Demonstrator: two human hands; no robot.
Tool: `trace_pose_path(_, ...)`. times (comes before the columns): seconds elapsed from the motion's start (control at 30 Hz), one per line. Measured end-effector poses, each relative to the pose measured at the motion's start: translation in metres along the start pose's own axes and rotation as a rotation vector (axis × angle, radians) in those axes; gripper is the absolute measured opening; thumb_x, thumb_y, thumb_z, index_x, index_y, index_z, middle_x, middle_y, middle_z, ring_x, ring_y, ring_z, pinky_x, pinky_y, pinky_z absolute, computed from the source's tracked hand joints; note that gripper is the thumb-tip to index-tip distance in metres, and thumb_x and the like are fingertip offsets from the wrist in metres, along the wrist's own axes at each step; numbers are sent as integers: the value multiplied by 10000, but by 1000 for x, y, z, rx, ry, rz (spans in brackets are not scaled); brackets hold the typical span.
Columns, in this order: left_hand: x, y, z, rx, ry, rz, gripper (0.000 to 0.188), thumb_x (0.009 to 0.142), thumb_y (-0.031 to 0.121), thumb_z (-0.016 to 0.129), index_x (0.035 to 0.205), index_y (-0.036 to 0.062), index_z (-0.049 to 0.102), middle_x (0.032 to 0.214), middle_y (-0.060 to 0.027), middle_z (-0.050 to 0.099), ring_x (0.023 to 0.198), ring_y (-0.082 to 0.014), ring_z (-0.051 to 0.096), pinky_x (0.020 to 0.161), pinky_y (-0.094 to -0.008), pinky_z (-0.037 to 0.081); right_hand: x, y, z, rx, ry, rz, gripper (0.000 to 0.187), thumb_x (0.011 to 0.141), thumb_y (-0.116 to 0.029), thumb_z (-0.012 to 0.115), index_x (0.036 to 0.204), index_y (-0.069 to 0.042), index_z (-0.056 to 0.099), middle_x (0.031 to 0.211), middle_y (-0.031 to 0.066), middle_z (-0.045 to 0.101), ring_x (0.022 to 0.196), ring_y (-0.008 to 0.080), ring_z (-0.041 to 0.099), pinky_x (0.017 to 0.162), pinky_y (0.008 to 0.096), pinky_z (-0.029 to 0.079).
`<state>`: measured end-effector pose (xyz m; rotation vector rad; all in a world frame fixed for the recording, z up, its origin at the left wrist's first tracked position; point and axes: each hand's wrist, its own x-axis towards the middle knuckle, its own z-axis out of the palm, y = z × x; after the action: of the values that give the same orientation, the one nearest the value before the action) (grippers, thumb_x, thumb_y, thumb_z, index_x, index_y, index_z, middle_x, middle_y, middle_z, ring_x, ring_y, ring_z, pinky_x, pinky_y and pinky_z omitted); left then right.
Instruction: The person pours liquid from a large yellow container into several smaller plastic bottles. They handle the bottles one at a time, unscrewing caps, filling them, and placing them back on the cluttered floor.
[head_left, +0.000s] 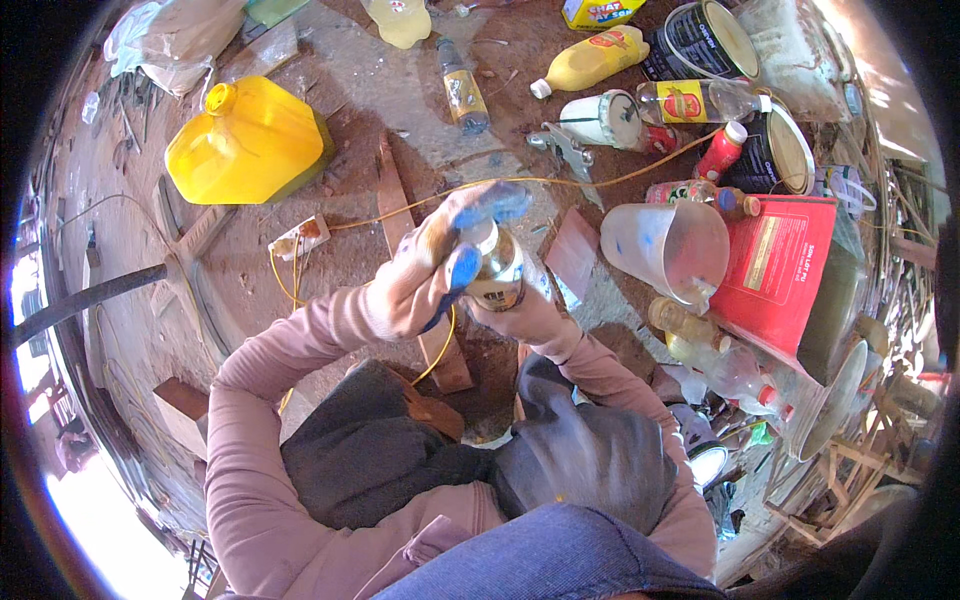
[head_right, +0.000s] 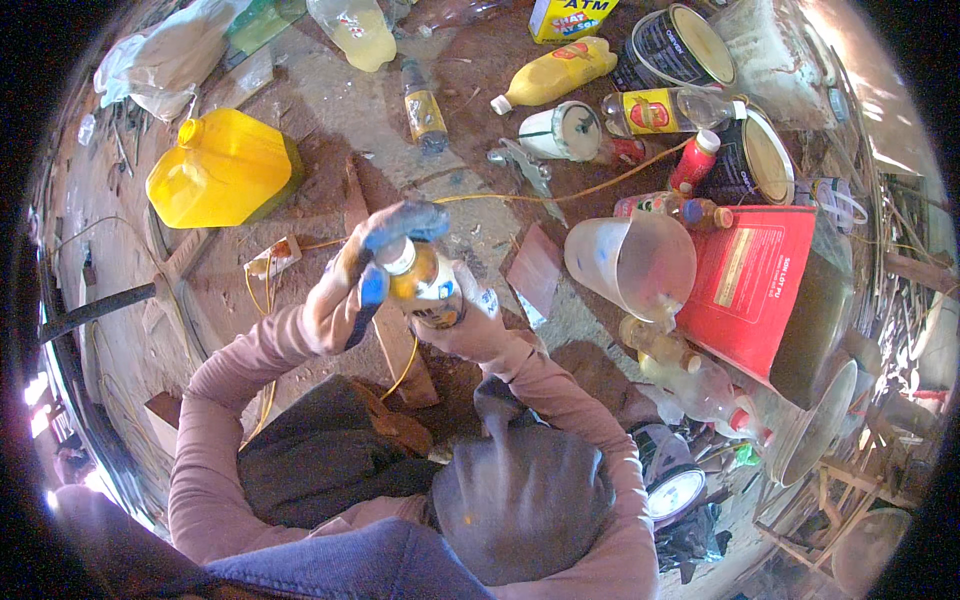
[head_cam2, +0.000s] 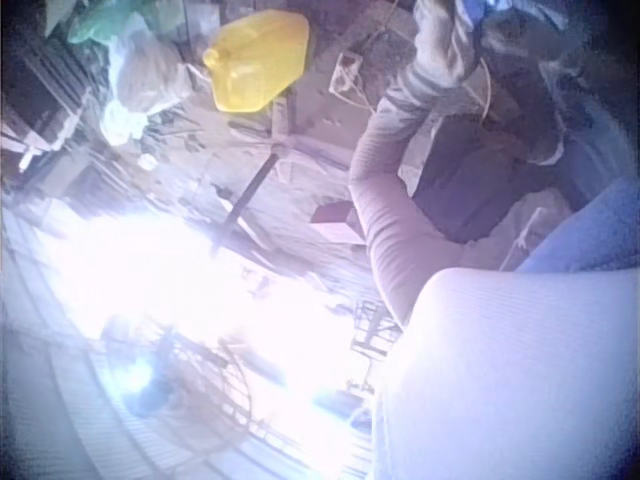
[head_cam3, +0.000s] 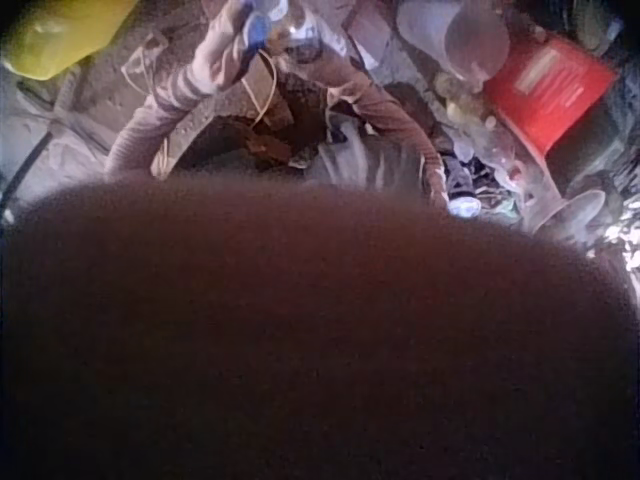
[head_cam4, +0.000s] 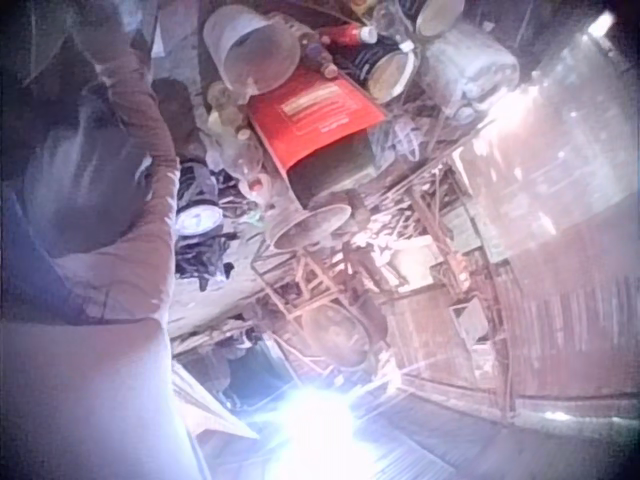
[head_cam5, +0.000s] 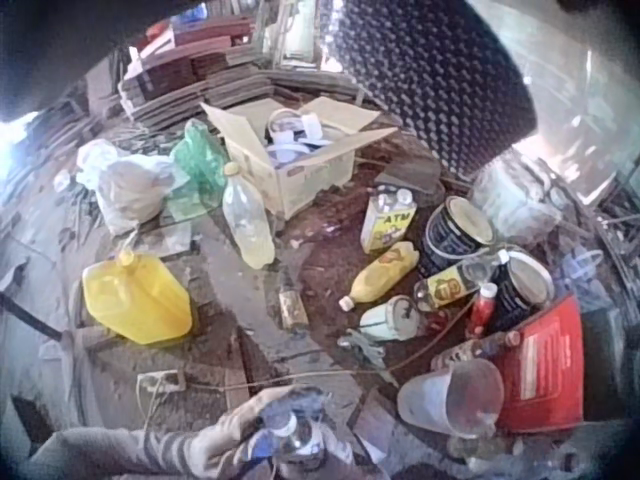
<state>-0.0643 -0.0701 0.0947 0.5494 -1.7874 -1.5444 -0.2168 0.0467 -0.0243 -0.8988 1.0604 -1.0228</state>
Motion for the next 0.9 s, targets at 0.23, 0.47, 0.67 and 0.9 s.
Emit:
trace_pose_path(0.23,1,12,-36,-80,-125,-331,453,988,194,586,1376,-19,492,1346,-122,578,1217,-200,559,1034,-355,443,0,-21,8,-2,78,-75,626,777,-167,823,1245,-56,423,1093,85,615,1028,163,631,855,313,528)
trace_pose_path(0.47,13,14,-17,-83,221,-442,328,902,73,693,1215,-11,645,1000,-1,694,905,-69,607,836,-245,510,8,-6,-3,-465,227,-183,604,802,-82,771,1279,-40,403,1164,96,568,1094,183,593,893,292,495)
trace_pose_path(0.67,23,21,-24,172,236,-372,380,758,159,830,1074,-11,702,936,-67,716,838,-106,654,767,-268,519,11,-36,-6,-821,419,-394,543,721,-159,823,1149,-17,521,1030,144,620,952,280,643,815,369,522)
trace_pose_path(0.9,28,38,-35,923,1,112,564,593,297,892,1026,35,642,1029,-145,659,894,-336,655,789,-392,546,12,-23,-11,-777,337,-384,628,669,-277,834,1157,-19,535,984,160,619,890,341,635,764,428,521)
